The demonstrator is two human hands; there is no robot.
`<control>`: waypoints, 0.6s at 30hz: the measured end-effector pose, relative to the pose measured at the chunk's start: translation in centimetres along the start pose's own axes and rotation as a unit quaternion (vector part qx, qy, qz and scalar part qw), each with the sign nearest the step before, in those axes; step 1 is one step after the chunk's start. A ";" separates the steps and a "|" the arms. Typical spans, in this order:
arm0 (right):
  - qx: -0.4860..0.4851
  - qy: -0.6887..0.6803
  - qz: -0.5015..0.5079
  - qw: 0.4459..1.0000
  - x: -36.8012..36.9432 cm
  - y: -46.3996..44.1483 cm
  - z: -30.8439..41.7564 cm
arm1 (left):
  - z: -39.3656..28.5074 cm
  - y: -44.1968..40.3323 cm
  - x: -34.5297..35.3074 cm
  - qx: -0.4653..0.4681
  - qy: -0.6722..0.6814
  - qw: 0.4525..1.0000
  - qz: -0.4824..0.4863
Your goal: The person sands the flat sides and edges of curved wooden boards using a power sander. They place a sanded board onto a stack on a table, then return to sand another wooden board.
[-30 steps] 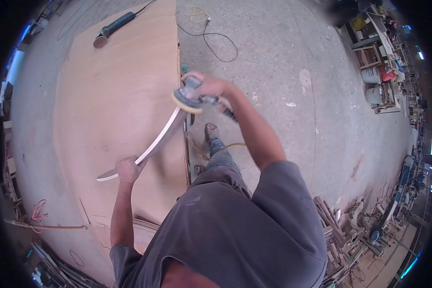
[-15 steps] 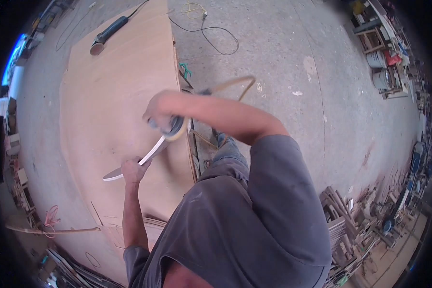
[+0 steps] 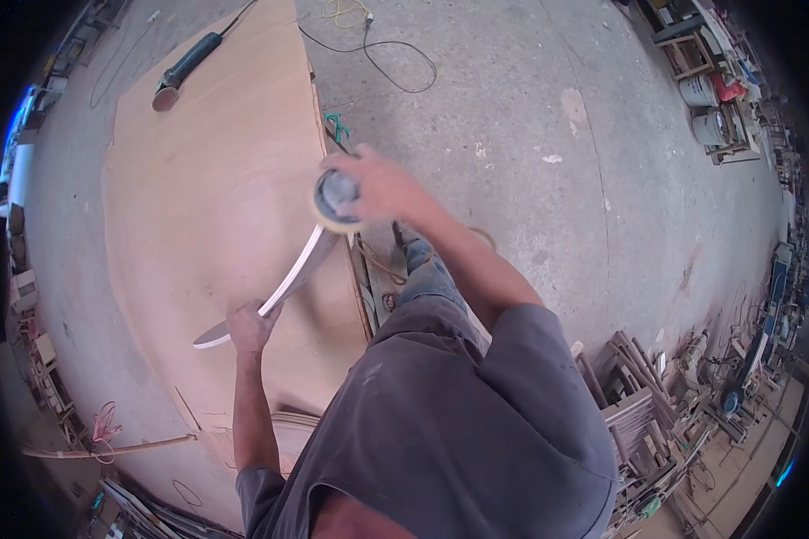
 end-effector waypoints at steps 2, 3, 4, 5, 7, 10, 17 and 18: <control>0.017 -0.180 0.012 0.984 0.6 -0.5 -5.1 | -0.2 0.1 -0.1 0.018 -0.003 1.000 -0.017; 0.026 -0.269 0.016 0.963 1.2 -0.3 -7.0 | -0.2 0.2 0.0 0.027 0.006 0.999 -0.020; 0.059 -0.341 0.036 0.938 1.8 0.0 -8.4 | -0.2 0.3 0.1 0.037 0.012 0.999 -0.023; 0.091 -0.413 0.056 0.905 2.5 0.4 -9.8 | -0.2 0.1 0.2 0.047 0.017 0.998 -0.025; 0.138 -0.504 0.083 0.849 4.7 0.9 -12.8 | -0.3 -0.3 0.5 0.052 0.021 0.998 -0.020; 0.188 -0.545 0.091 0.812 9.8 1.1 -18.7 | -0.9 -0.3 0.0 0.069 0.016 0.997 -0.017; 0.264 -0.161 0.076 0.948 15.8 0.8 -26.2 | -2.0 -1.0 -0.4 0.055 0.060 0.997 0.013; 0.263 -0.144 0.039 0.953 15.9 1.2 -27.1 | -3.1 -1.2 -1.0 0.029 0.089 0.996 0.005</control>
Point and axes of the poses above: each hand's wrist, its own y-axis away from the middle knuckle, its own x-axis out of the palm, z = x × y, the point moved 6 cm from there along -y, towards the middle knuckle, and after that the axes turned 2 degrees about -x, right-handed, at the moved point
